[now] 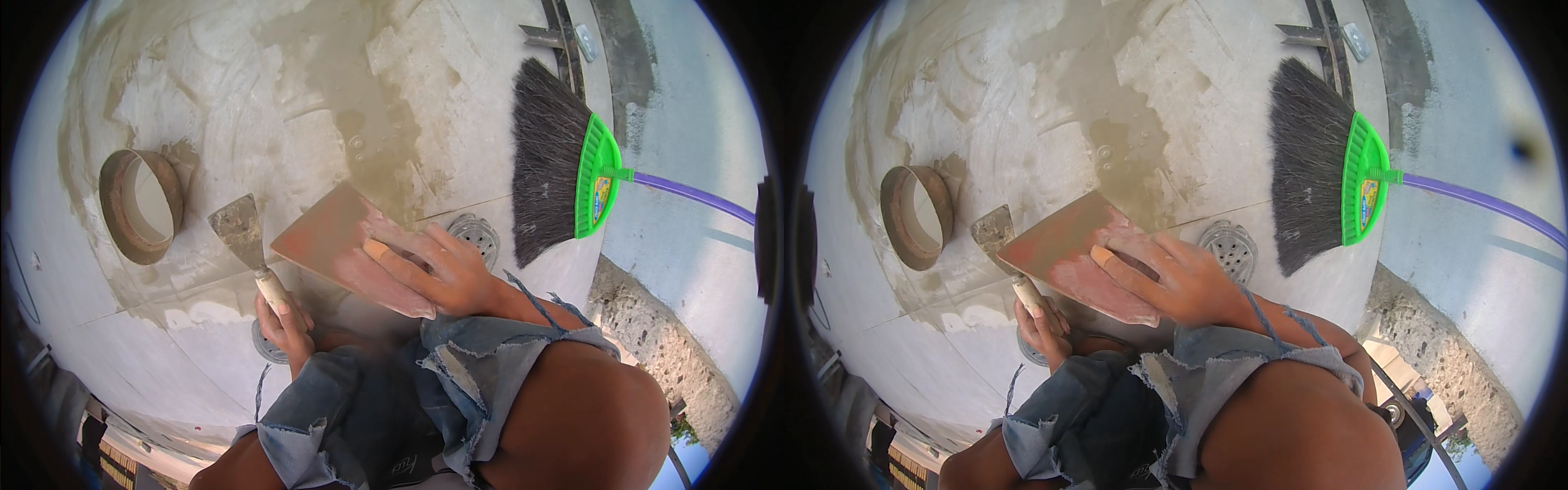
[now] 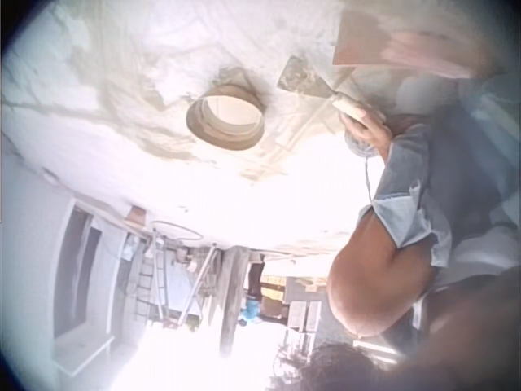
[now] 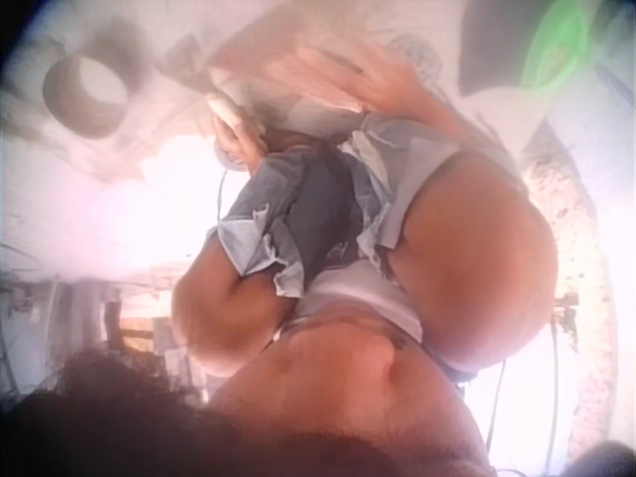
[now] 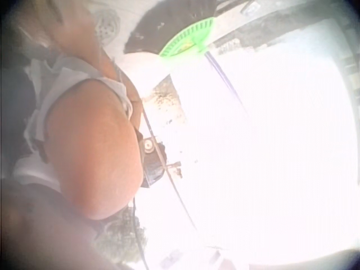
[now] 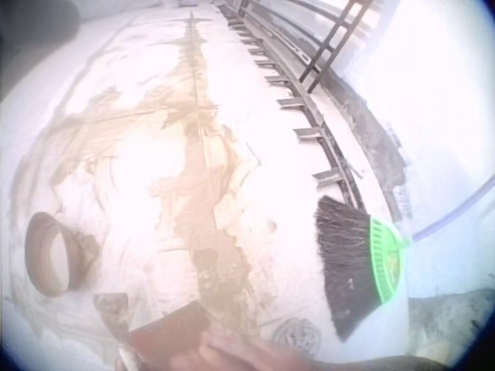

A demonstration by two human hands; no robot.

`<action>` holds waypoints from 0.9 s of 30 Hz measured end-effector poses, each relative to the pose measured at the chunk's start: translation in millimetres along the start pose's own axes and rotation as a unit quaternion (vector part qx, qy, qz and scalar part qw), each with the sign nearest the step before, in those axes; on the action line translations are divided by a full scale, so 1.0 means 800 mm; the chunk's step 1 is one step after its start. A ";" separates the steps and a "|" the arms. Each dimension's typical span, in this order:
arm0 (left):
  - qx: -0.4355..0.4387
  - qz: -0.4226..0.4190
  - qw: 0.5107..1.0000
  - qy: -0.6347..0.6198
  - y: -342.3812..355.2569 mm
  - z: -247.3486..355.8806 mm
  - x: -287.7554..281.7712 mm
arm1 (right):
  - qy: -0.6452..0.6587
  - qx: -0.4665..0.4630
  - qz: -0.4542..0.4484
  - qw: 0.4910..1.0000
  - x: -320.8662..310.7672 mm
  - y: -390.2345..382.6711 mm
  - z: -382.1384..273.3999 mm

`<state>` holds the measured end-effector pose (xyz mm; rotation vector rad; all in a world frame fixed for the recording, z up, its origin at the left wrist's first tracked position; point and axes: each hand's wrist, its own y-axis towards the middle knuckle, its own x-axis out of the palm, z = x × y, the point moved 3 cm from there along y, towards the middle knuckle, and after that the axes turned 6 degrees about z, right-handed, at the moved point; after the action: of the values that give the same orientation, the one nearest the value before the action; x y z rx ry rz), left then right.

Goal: The person applies cement to a floor surface using a trowel and a float. They scoop cement from a bucket and spread it evenly across the floor.

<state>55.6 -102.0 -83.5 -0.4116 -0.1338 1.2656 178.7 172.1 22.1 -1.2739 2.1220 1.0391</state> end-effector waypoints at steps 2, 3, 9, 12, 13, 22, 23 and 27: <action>0.002 -0.007 1.000 0.001 0.002 0.001 0.004 | -0.012 -0.002 -0.004 1.000 -0.004 -0.001 0.000; 0.005 -0.014 1.000 0.001 0.003 0.002 0.006 | -0.017 -0.004 0.005 1.000 -0.006 -0.003 -0.001; -0.005 -0.008 1.000 0.005 0.002 0.002 0.005 | 0.009 0.034 -0.015 0.999 -0.008 0.005 0.003; 0.005 -0.008 1.000 0.006 0.002 0.000 0.003 | 0.018 0.019 -0.003 1.000 -0.007 0.002 0.002; 0.010 -0.008 1.000 0.007 0.002 -0.001 0.003 | 0.021 0.009 0.005 1.000 -0.007 0.002 0.002; 0.009 -0.023 1.000 0.010 0.004 -0.005 -0.004 | -0.051 0.024 -0.037 0.998 0.000 0.004 0.001; 0.008 -0.021 1.000 0.009 0.004 -0.005 -0.004 | -0.042 0.019 -0.027 0.999 0.001 0.007 0.000; 0.008 -0.015 1.000 0.016 0.003 -0.003 -0.002 | -0.005 0.022 -0.002 1.000 0.004 0.013 0.000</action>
<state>53.6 -103.7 -86.3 -0.4152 -0.1020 1.2298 167.8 173.4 24.2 -1.2493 2.1230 0.9901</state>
